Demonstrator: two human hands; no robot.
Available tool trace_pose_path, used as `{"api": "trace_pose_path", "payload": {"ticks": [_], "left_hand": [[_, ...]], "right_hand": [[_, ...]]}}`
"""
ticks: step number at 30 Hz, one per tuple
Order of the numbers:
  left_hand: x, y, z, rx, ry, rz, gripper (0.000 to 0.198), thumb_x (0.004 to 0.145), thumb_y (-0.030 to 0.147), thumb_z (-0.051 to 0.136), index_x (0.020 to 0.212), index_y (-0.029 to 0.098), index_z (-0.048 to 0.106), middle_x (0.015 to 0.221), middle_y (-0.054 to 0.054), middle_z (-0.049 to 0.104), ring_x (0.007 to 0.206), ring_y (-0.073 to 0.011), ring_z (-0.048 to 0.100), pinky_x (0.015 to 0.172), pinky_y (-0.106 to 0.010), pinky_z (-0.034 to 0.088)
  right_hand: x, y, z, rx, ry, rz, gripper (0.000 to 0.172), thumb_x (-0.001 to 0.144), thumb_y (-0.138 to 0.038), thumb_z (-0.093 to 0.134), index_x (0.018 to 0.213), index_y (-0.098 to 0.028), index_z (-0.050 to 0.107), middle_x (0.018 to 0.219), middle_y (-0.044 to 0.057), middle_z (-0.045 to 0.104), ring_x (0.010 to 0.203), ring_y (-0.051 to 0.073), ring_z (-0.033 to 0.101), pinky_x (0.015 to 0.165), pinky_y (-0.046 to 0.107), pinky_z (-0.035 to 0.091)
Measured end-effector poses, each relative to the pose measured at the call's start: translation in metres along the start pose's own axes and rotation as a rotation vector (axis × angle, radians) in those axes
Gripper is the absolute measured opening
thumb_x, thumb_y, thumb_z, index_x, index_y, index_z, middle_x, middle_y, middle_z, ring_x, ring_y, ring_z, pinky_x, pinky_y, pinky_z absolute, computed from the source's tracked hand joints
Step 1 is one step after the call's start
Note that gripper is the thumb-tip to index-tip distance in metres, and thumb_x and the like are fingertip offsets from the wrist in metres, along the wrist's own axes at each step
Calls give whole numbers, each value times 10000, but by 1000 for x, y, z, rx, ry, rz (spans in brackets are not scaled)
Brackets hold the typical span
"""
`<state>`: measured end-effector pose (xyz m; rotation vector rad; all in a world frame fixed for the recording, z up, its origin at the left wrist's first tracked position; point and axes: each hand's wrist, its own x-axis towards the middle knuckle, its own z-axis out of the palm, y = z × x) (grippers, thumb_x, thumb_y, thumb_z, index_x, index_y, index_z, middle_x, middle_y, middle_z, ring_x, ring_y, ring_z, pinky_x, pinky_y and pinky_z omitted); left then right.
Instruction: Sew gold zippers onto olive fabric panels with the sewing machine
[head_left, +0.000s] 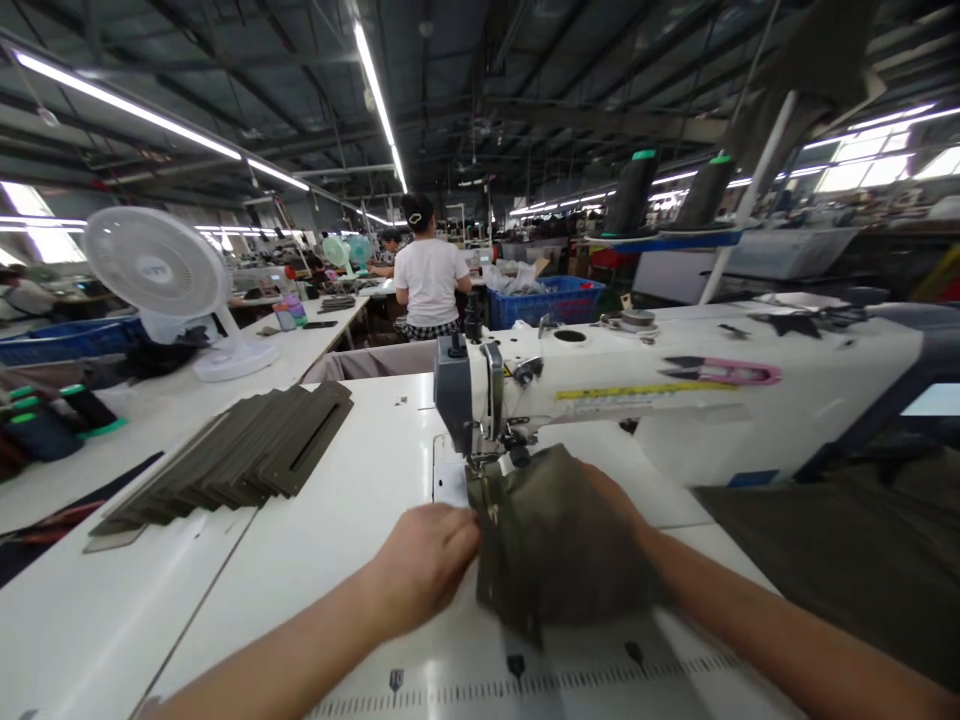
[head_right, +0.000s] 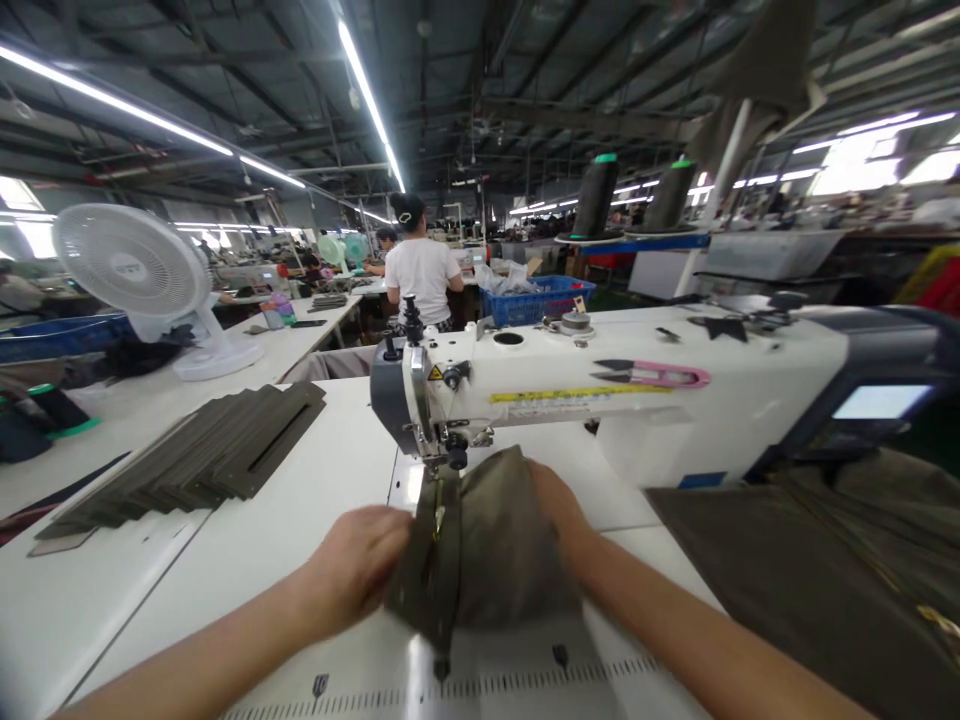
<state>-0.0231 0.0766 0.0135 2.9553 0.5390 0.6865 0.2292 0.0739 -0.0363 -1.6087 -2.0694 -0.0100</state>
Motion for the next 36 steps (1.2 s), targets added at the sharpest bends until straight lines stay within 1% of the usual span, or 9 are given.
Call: {"api": "trace_pose_path", "payload": {"ticks": [3,6,8,14,19,23,26,30,36], "left_hand": [[-11,5,0,-41,-123,19,231,754,70,387,892,178,537,902,-76,611,850,-188,578,908,-384,422],[-7,-1,7,-39,-78,-130,327,760,96,388,1047,169,527,1095,-111,576,1042,-217,519,970,-426,363],[-1,-7,16,8,-71,-198,340,755,105,402,1058,169,543,1108,-112,581,1125,-240,467,979,-457,340],[9,-7,28,117,-114,-255,280,681,121,473,921,163,610,990,-99,622,1069,-255,491,1015,-475,258],[13,0,21,148,-153,-285,308,662,140,491,951,149,598,1002,-114,600,1066,-271,475,1018,-476,245],[15,-1,22,143,-156,-282,299,707,141,468,983,148,583,1051,-118,586,1121,-274,432,1019,-478,241],[15,-2,23,141,-150,-282,265,724,135,466,960,161,585,1021,-108,593,1087,-269,451,995,-472,273],[18,-1,23,205,-172,-279,191,701,110,487,856,165,583,906,-101,603,956,-267,505,944,-474,318],[17,0,25,237,-167,-257,165,669,102,499,808,164,564,865,-98,587,880,-259,501,892,-462,354]], "right_hand": [[-3,6,3,69,-22,-28,356,777,-208,494,1104,-101,584,1112,137,603,1024,248,546,914,355,397],[-4,1,0,282,-60,17,264,774,-230,481,969,-122,622,1014,115,632,941,244,568,854,350,424],[-4,0,-5,400,-41,111,266,793,-275,438,924,-132,619,954,106,639,871,241,582,784,343,448],[-1,12,-20,667,-11,369,422,846,-445,339,914,-159,641,820,77,656,826,239,592,722,328,452],[3,15,-27,922,-185,494,443,750,-428,491,1076,-142,581,672,32,615,597,173,563,501,257,413],[11,13,-28,991,-216,544,418,747,-449,484,997,-134,599,625,7,567,508,127,503,437,229,364],[18,14,-26,894,-222,477,312,715,-362,478,884,-142,621,632,15,589,525,142,528,481,250,408],[18,17,-22,773,-162,340,208,608,-234,516,768,-161,627,755,52,655,765,228,592,707,322,446],[14,22,-21,664,-164,229,275,705,-308,419,787,-178,647,821,62,669,818,252,592,756,352,436]]}}
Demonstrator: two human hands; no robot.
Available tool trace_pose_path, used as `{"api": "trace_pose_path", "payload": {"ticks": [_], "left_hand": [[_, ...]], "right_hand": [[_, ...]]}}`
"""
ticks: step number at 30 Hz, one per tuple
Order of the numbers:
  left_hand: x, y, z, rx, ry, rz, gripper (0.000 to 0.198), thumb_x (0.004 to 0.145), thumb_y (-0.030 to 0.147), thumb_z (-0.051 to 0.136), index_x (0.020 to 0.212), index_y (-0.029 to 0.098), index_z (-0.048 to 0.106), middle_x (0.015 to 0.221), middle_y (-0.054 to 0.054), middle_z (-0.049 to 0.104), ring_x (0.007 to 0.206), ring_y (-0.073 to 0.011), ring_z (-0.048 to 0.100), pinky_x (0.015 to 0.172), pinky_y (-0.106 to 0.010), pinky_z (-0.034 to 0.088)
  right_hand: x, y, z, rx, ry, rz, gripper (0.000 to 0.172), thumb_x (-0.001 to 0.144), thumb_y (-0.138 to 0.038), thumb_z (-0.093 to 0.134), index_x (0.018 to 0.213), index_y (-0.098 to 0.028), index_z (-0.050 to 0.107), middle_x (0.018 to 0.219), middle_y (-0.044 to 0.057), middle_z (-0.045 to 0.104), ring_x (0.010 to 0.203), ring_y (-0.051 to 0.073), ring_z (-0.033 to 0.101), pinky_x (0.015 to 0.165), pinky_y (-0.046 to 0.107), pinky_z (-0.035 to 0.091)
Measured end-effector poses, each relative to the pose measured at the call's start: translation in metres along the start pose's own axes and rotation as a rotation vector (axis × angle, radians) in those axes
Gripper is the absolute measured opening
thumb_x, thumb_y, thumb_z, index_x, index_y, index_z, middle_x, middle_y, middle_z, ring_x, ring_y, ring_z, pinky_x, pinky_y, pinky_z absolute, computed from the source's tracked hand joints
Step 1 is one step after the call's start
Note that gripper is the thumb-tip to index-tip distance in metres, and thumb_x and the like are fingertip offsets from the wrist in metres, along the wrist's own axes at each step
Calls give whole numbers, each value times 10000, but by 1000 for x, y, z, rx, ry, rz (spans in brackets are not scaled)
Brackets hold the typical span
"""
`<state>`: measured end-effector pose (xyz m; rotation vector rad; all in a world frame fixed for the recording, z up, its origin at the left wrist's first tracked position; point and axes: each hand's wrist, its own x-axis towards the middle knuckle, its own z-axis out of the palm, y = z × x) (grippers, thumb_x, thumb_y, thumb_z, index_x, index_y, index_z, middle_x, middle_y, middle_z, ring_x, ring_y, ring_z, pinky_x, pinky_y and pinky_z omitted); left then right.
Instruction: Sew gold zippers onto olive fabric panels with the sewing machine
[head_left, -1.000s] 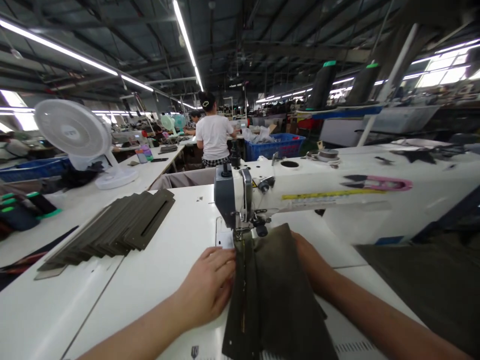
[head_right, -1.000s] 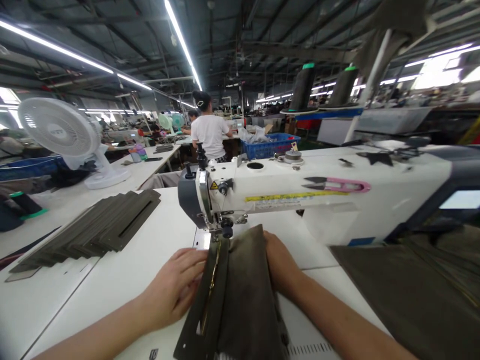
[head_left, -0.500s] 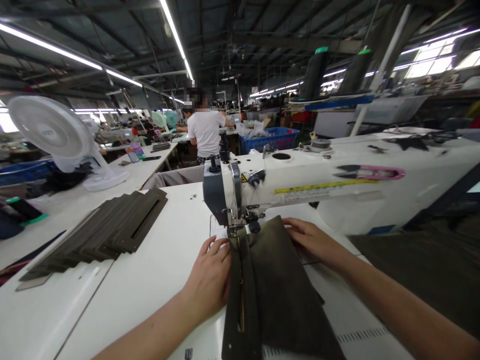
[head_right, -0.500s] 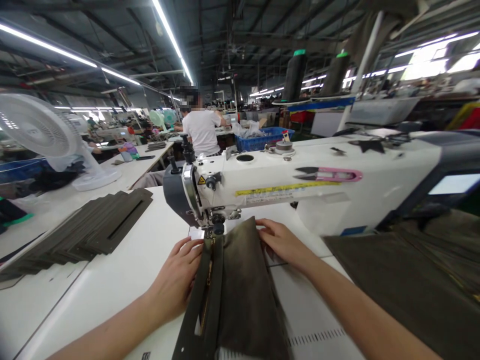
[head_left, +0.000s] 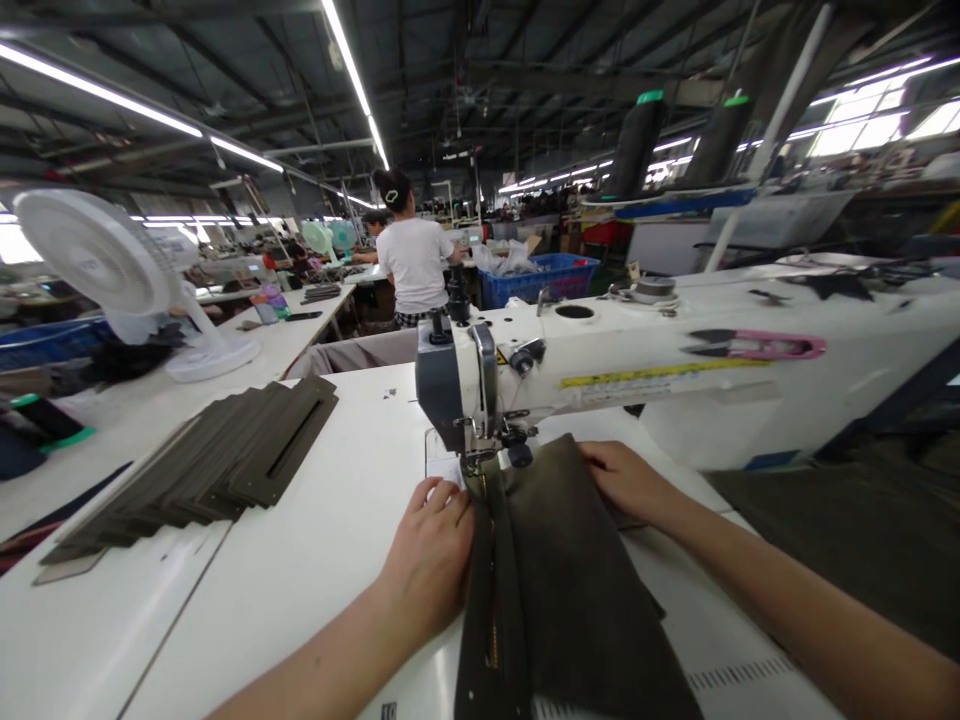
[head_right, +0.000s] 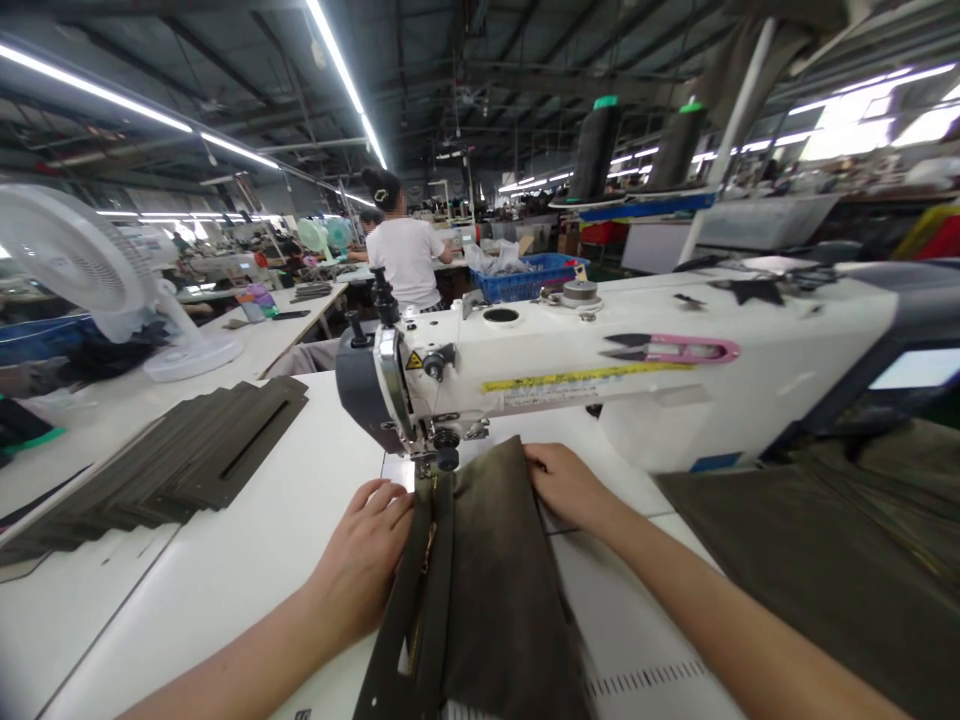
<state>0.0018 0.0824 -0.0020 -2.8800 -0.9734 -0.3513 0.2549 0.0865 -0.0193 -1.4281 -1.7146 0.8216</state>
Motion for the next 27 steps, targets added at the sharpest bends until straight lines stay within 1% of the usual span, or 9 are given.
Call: {"api": "trace_pose_path", "payload": {"ticks": [3,7,9,13,16,19,23,25,27], "left_hand": [[-1,0,1,-17,21,-15,154,666,110,500,795,160,567,856,-96,582,874,-254,496,888,-447,356],[-1,1,1,-7,29,-6,123,678,106,499,767,162,564,820,-90,580,842,-247,498,884,-446,358],[0,1,2,-1,28,5,121,684,106,501,770,164,563,812,-89,579,835,-248,500,875,-449,365],[1,0,4,-19,35,10,116,698,112,504,777,174,562,821,-84,578,848,-250,504,858,-453,375],[2,1,3,-13,31,7,125,709,99,494,784,170,564,831,-88,583,849,-251,507,844,-455,384],[3,3,1,22,17,-1,131,709,78,481,763,159,569,811,-91,586,835,-248,507,842,-449,388],[2,5,0,20,37,-32,126,721,79,462,727,148,568,801,-92,590,830,-242,508,848,-439,395],[0,5,0,-20,62,-52,142,734,86,449,757,149,574,821,-93,595,843,-244,514,835,-445,406],[-2,4,1,-71,102,-74,166,751,88,433,801,154,578,849,-90,599,858,-245,523,821,-451,420]], "right_hand": [[7,-5,1,-78,48,19,334,765,-362,353,734,-190,638,835,60,659,850,243,579,776,347,424],[17,-12,3,-232,160,72,309,737,-441,448,635,-184,586,766,79,632,806,252,559,738,350,403],[20,-14,0,-247,159,91,361,781,-451,394,631,-180,579,699,68,622,725,225,565,682,329,406],[17,-17,-7,-265,61,149,554,870,-484,226,555,-172,559,510,39,572,509,164,538,514,270,382],[17,-18,-2,-345,69,128,394,815,-476,420,604,-172,555,601,39,606,593,171,556,548,260,381],[19,-11,6,-449,125,82,215,791,-354,511,673,-178,544,714,37,617,701,181,558,623,261,379],[17,-6,10,-585,149,61,156,821,-258,511,710,-157,554,693,59,612,693,210,567,649,303,393],[11,-14,11,-662,200,42,89,811,-185,523,794,-118,579,806,124,625,811,266,566,741,380,391],[3,-29,17,-728,222,-39,99,794,-104,517,853,-94,596,930,167,613,936,300,533,829,442,363]]}}
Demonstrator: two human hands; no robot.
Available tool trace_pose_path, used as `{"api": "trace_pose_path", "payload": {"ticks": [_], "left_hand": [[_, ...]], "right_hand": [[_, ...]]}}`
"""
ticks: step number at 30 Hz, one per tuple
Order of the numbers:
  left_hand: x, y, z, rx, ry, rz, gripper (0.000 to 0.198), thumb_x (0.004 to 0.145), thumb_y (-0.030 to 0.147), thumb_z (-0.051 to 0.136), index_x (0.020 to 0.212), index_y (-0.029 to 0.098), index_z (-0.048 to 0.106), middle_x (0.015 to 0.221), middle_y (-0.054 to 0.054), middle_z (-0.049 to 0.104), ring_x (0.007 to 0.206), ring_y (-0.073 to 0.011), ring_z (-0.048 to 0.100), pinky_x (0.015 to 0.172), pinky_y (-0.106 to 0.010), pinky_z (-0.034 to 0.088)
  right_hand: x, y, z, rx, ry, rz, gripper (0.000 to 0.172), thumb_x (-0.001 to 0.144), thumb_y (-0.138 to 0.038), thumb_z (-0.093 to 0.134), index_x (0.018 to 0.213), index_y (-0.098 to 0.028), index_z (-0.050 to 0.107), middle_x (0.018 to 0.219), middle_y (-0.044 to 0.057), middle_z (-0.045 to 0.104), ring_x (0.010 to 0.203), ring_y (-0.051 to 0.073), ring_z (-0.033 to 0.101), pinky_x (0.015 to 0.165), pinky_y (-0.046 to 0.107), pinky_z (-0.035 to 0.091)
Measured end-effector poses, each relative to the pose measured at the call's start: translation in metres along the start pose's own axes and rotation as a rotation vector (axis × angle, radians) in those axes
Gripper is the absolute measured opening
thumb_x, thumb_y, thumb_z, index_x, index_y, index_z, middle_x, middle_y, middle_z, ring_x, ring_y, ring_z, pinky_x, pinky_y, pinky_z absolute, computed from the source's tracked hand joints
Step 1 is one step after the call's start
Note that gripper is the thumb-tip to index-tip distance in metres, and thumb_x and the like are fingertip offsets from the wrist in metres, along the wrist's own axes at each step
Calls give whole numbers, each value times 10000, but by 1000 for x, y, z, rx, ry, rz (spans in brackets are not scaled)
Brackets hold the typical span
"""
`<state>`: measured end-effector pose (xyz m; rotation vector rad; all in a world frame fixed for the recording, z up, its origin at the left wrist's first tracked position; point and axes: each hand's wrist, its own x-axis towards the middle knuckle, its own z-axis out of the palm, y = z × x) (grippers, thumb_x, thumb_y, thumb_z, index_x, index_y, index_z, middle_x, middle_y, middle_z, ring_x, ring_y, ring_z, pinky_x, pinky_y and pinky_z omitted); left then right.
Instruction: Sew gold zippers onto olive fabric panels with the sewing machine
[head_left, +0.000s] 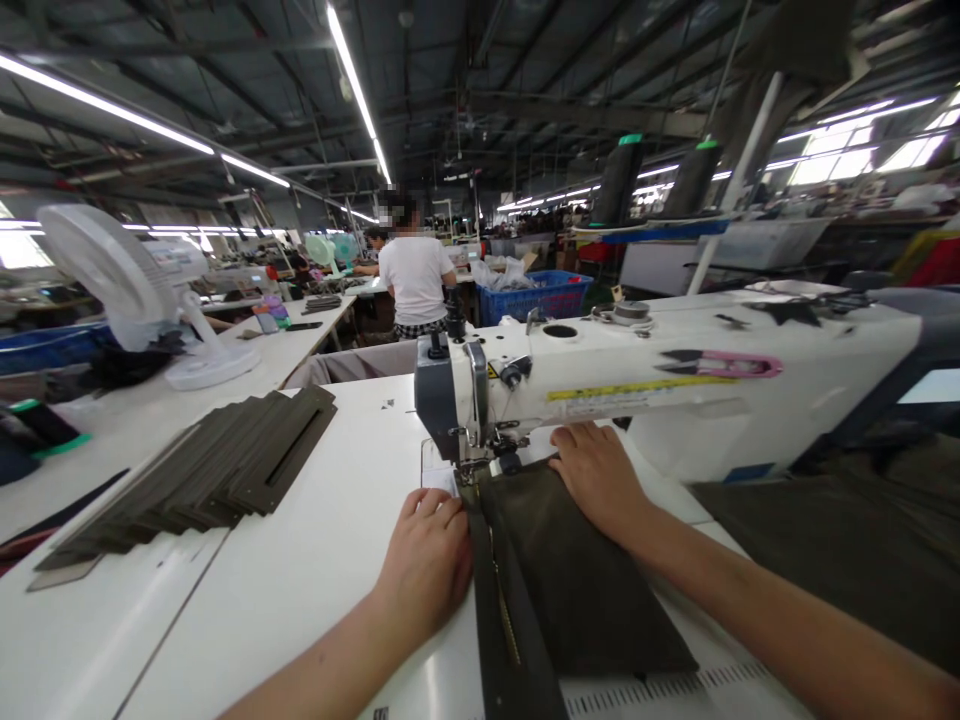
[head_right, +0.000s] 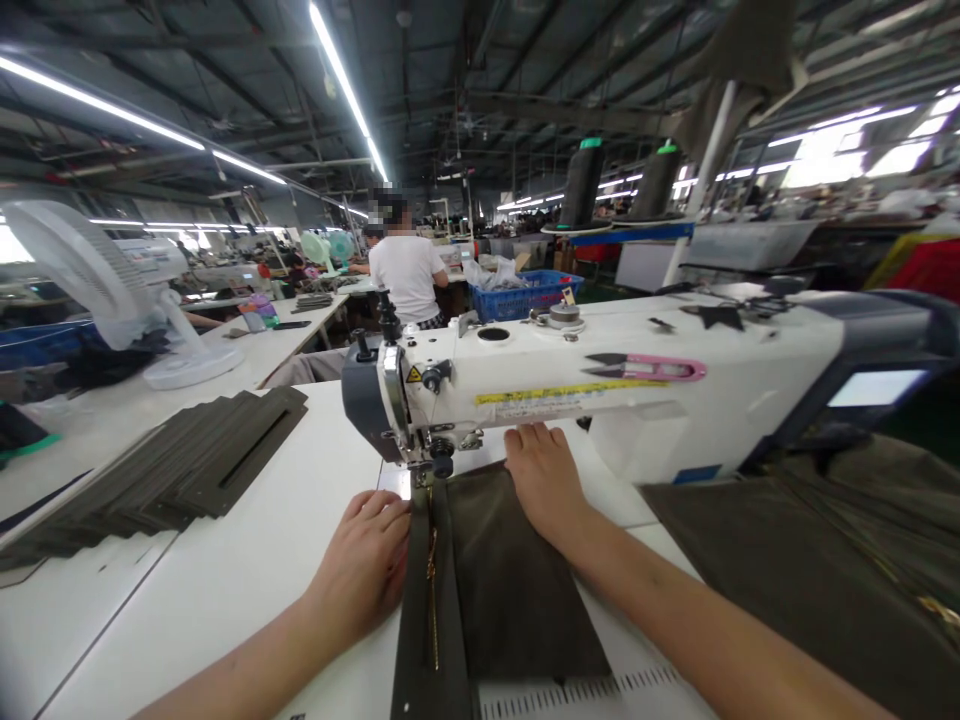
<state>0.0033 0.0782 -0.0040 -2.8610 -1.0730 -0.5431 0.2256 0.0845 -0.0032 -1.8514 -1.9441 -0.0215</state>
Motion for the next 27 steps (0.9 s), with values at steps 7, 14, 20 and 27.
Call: {"api": "trace_pose_path", "payload": {"ticks": [7,14,20,27], "left_hand": [[-8,-13,16,-85,250,-29,277,765,100,428,1023,131,521,1044,-136,602,969,-250,565,850,-454,482],[-2,-28,22,-106,230,238,255,832,104,408,995,160,596,1019,-97,658,965,-199,613,884,-373,503],[3,-35,16,-38,147,316,257,843,120,399,980,147,615,1048,-106,650,986,-218,606,862,-386,514],[5,-31,16,17,157,319,284,848,119,354,938,130,622,1020,-113,659,932,-230,623,827,-400,526]], "right_hand": [[-32,-45,30,102,60,-529,347,831,-116,443,1151,-19,537,1203,175,544,1143,238,478,961,387,412],[-36,-48,47,38,62,-500,370,856,-118,399,1161,43,532,1225,223,507,1173,275,450,1005,384,369],[-33,-56,38,-13,8,-454,394,884,-178,390,1183,47,513,1243,223,490,1182,284,435,1025,367,339],[-33,-51,37,-20,-38,-468,403,895,-187,370,1201,46,494,1270,219,468,1217,272,392,1041,371,310]]}}
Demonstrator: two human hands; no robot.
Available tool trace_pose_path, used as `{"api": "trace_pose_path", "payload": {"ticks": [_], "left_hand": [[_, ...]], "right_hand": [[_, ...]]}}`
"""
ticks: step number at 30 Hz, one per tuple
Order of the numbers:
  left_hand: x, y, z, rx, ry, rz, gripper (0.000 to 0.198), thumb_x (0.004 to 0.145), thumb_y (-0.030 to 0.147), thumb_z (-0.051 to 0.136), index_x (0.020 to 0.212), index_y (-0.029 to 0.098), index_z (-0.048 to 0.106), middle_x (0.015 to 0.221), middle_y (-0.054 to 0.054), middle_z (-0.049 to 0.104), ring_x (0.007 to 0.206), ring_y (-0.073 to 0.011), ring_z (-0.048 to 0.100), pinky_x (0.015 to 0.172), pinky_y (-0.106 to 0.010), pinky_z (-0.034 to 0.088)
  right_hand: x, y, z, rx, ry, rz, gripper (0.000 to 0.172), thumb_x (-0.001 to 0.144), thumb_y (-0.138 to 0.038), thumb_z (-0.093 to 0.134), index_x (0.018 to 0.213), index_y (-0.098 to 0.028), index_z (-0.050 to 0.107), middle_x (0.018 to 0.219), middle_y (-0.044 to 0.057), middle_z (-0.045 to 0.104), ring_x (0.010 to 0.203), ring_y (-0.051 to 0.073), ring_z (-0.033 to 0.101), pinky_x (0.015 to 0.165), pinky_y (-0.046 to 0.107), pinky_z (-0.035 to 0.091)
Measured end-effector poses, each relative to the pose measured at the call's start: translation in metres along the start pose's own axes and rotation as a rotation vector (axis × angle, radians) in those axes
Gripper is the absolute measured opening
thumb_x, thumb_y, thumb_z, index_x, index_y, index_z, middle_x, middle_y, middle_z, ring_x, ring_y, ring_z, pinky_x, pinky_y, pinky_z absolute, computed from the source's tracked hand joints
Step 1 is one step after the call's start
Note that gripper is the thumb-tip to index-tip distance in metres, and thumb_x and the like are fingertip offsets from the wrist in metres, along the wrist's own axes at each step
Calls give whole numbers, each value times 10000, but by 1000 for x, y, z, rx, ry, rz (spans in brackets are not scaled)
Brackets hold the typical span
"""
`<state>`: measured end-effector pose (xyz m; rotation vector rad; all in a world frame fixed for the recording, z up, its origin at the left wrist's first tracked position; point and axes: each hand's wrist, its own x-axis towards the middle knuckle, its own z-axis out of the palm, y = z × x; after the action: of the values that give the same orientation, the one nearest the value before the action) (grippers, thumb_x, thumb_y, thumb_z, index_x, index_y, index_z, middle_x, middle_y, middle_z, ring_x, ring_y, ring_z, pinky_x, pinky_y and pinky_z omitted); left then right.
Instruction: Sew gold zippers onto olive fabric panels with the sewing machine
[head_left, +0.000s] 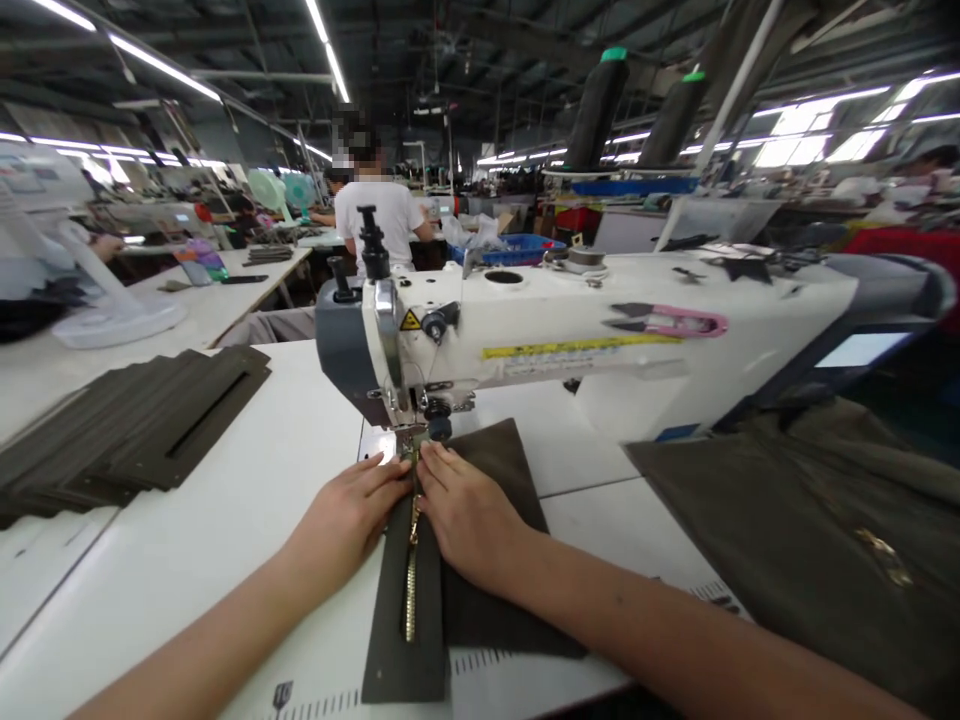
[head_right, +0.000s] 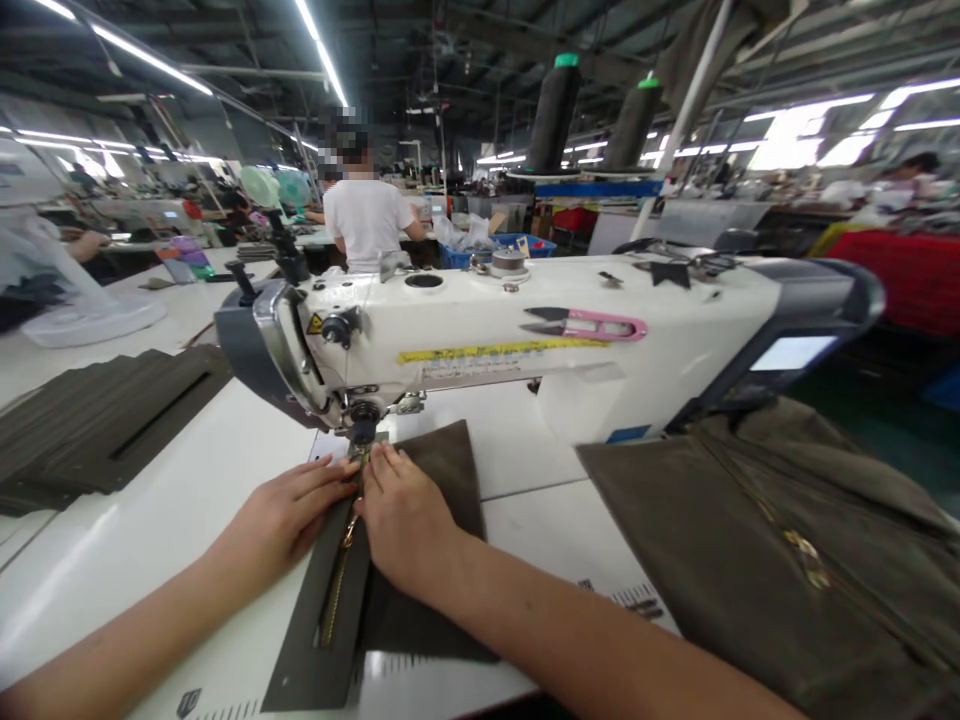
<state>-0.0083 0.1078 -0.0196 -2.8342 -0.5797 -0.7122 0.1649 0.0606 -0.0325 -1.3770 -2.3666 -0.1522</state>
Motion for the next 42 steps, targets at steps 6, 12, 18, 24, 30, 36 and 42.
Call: {"api": "trace_pose_path", "payload": {"ticks": [6,12,18,24,30,36,42], "left_hand": [[5,5,-3,-27,-24,-48,261,864,144,360,912,124,616,963,-110,663,889,-217,627,813,-372,525],[3,1,5,-55,-48,-93,222,844,143,404,937,125,605,918,-104,652,879,-218,619,787,-355,529],[3,2,0,-73,-81,-145,230,789,108,440,964,146,585,974,-97,640,912,-216,607,804,-364,518],[-10,16,-11,-88,-83,-53,276,780,102,429,1000,164,585,1055,-84,642,980,-205,598,949,-441,423],[-22,32,-14,-69,-52,-84,280,801,122,444,1039,136,591,1093,-110,634,990,-220,601,870,-404,495],[-21,32,-12,-117,10,-162,254,773,103,469,961,160,630,1034,-80,663,925,-209,625,801,-381,527],[-21,38,-15,-96,2,-171,272,760,67,469,957,164,628,1008,-73,672,886,-192,638,807,-383,515]], "right_hand": [[-1,9,5,31,50,-75,386,871,-153,392,1174,53,513,1240,226,495,1192,278,424,1029,381,335],[3,19,5,139,91,-97,336,861,-138,387,1123,-15,558,1165,192,559,1149,263,470,986,412,389],[2,15,-12,388,82,-68,144,758,-189,612,890,-148,573,1061,102,583,1028,242,487,893,417,407],[3,5,-18,464,44,134,173,688,-46,560,698,-180,452,703,-13,523,686,149,482,647,293,389],[-32,-20,-41,260,94,-57,139,793,-89,447,840,-149,564,925,85,575,885,210,490,791,373,376],[-59,-54,-36,-40,69,-185,361,788,-222,487,1085,-34,570,1137,194,559,1039,303,475,901,450,362],[-48,-49,-11,-78,297,-246,261,794,-20,398,803,-53,657,863,151,667,803,222,605,724,323,499]]}}
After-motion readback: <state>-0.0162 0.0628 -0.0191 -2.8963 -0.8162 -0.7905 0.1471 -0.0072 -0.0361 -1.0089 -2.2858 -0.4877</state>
